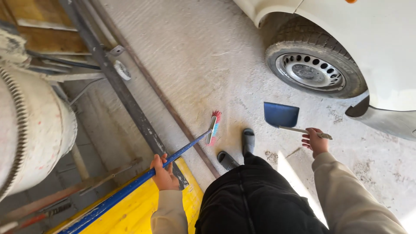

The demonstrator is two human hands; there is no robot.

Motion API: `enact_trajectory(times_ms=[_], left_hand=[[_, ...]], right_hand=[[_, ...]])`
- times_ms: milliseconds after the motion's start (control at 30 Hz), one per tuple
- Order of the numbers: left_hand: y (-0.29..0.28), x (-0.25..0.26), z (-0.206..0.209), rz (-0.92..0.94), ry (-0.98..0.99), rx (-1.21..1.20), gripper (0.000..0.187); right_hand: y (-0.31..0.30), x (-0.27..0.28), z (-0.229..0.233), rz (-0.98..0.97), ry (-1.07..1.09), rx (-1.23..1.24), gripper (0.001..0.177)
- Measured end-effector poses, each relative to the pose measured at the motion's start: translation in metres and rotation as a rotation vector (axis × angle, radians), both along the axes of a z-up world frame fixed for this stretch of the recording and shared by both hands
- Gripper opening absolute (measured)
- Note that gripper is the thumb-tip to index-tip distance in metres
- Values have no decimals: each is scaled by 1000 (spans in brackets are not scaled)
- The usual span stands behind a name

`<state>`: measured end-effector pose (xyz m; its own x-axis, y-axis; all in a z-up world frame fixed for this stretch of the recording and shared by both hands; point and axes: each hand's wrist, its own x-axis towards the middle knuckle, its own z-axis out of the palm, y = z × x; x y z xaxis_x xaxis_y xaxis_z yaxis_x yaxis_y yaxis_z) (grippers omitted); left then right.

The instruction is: The person sweeps dirt and debris across a concrete floor into a dustpan using a broom, then empties the dustpan over the edge of a ledge.

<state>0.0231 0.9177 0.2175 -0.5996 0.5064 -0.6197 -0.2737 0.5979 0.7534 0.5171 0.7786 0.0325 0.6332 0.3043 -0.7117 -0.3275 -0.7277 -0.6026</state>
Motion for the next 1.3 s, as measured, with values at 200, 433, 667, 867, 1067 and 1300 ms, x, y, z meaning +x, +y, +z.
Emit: enact_trajectory(times_ms=[200, 433, 667, 867, 1067, 1300], left_hand=[[34, 45, 53, -136, 112, -275, 37], [59, 82, 16, 0, 174, -68, 37], [84, 121, 18, -195, 301, -275, 38], [95, 130, -5, -174, 287, -219, 35], [98, 126, -31, -218, 255, -141, 34], [106, 134, -32, -225, 199, -106, 33]], right_hand=[[24, 28, -56, -62, -38, 32, 29], [56, 60, -85, -140, 9, -24, 27], [72, 92, -117, -177, 40, -79, 24], [67, 118, -159, -333, 43, -32, 23], [61, 131, -174, -452, 55, -21, 21], [58, 137, -177, -459, 52, -51, 26]])
